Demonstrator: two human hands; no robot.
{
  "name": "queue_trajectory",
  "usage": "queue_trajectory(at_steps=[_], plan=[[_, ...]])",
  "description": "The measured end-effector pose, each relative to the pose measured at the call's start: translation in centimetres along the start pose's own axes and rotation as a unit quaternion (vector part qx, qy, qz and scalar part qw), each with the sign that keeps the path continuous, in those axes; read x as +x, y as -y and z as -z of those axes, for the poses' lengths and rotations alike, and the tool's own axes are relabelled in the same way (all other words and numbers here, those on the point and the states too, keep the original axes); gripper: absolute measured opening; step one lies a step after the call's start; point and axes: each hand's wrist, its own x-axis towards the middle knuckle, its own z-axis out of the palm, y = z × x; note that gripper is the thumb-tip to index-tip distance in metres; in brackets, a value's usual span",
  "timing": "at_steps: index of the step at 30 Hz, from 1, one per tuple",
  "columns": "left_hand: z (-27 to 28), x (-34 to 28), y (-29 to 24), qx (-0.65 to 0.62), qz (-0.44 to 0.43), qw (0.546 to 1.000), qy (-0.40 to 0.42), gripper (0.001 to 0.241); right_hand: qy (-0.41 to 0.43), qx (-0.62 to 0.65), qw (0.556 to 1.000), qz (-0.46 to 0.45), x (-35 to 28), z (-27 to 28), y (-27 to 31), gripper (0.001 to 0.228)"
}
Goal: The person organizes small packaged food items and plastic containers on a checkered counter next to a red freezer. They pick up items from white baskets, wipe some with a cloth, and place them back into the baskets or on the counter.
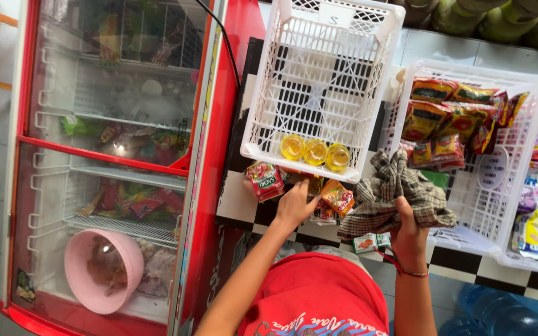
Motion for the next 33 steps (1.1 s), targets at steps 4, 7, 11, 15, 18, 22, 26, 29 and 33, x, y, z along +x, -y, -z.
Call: queue_trajectory(at_steps=[4,7,11,15,18,22,26,29,33], plan=[[-3.1,1.4,0.6,0.012,0.089,0.994,0.069,0.055,-0.009,-0.010,1.000,0.006,-1.4,0.1,-0.3,0.040],[-2.7,0.9,1.0,-0.033,0.085,0.995,0.045,0.053,-0.011,-0.001,0.999,0.031,-2.7,0.8,-0.8,0.040],[-0.5,-1.5,0.3,-0.107,0.053,0.993,-0.023,0.045,-0.031,0.008,0.998,0.050,-4.0,3.1,-2.6,0.040],[2.5,-3.7,-1.5,-0.143,0.037,0.986,-0.076,0.044,0.001,0.135,0.991,0.016,-3.7,5.2,-3.6,0.046],[4.6,-5.3,-2.7,-0.162,0.018,0.981,-0.102,0.042,0.056,0.172,0.979,0.094,-4.1,5.1,-3.1,0.051],[6.1,-8.6,-3.8,-0.225,0.011,0.964,-0.140,0.042,0.057,0.148,0.984,0.076,-4.5,3.2,-1.2,0.043],[6.7,-11.8,-3.8,-0.605,0.078,0.791,-0.050,0.036,0.080,0.039,0.990,0.113,-5.2,-0.5,-1.5,0.039],[6.9,-14.8,-3.8,-0.712,0.097,0.696,0.009,0.033,0.123,-0.115,0.983,0.073,-6.0,-2.9,-3.3,0.029],[7.7,-16.9,-4.8,-0.737,0.044,0.674,0.030,0.049,0.232,-0.268,0.935,0.013,-9.1,-7.0,-4.9,0.021]])
